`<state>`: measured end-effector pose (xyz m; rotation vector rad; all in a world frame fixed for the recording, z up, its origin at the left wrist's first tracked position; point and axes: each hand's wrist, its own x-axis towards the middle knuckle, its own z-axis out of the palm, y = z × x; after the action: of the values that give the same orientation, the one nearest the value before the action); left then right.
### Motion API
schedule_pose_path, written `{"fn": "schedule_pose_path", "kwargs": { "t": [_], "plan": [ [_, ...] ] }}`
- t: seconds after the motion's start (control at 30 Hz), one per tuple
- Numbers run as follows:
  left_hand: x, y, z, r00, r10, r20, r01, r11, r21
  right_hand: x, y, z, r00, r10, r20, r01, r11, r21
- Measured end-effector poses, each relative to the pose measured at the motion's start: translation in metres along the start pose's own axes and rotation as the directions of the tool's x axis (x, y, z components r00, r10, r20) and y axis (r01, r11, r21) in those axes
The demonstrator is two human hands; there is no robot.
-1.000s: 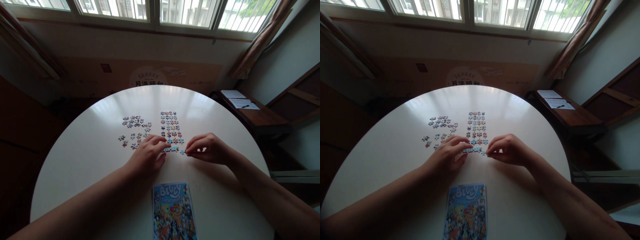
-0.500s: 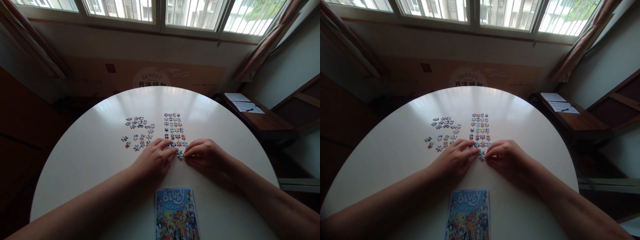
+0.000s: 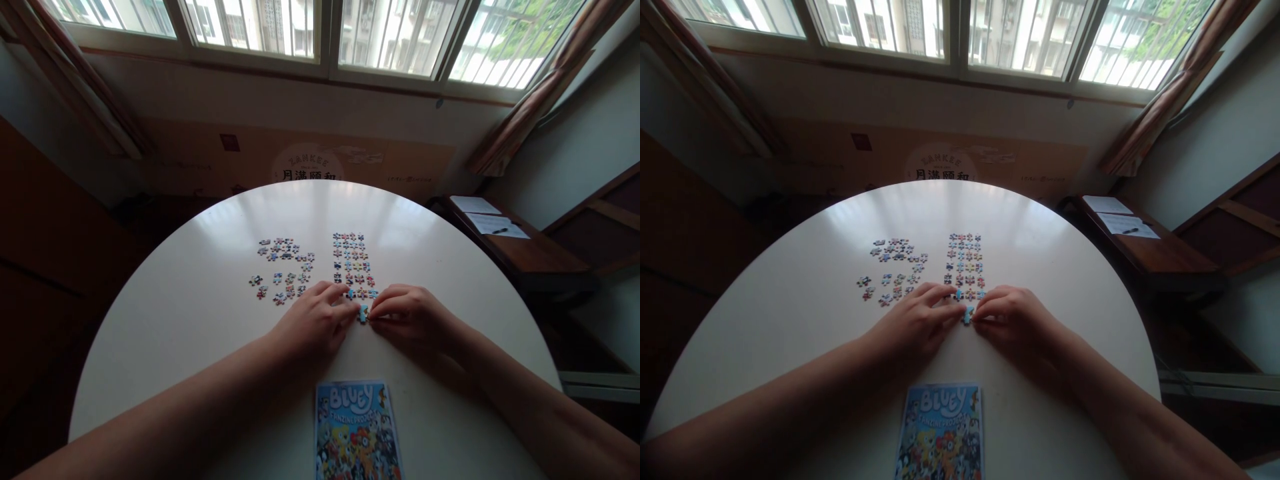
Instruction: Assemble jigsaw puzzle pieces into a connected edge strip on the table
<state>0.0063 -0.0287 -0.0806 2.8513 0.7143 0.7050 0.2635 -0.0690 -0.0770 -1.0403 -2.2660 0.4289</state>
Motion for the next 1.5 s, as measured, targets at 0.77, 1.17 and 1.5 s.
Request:
{"fn": "schedule_pose_path", "kwargs": {
  "t": [0.77, 1.17, 1.5],
  "plan": [
    [0.000, 0.003, -0.002, 1.000, 0.003, -0.013, -0.002, 0.996, 0.090, 0.004, -0.016, -0.002, 0.996, 0.057, 0.074, -0.041, 0.978, -0.207],
    [-0.002, 0.000, -0.002, 0.995, 0.073, -0.063, -0.064, 0.989, 0.131, 0.001, -0.018, -0.006, 0.987, 0.090, 0.133, -0.059, 0.975, -0.214],
    [-0.003, 0.002, -0.005, 0.992, 0.123, -0.011, -0.118, 0.967, 0.227, -0.002, -0.002, -0.012, 0.995, 0.097, 0.015, -0.098, 0.994, 0.056]
  ]
}}
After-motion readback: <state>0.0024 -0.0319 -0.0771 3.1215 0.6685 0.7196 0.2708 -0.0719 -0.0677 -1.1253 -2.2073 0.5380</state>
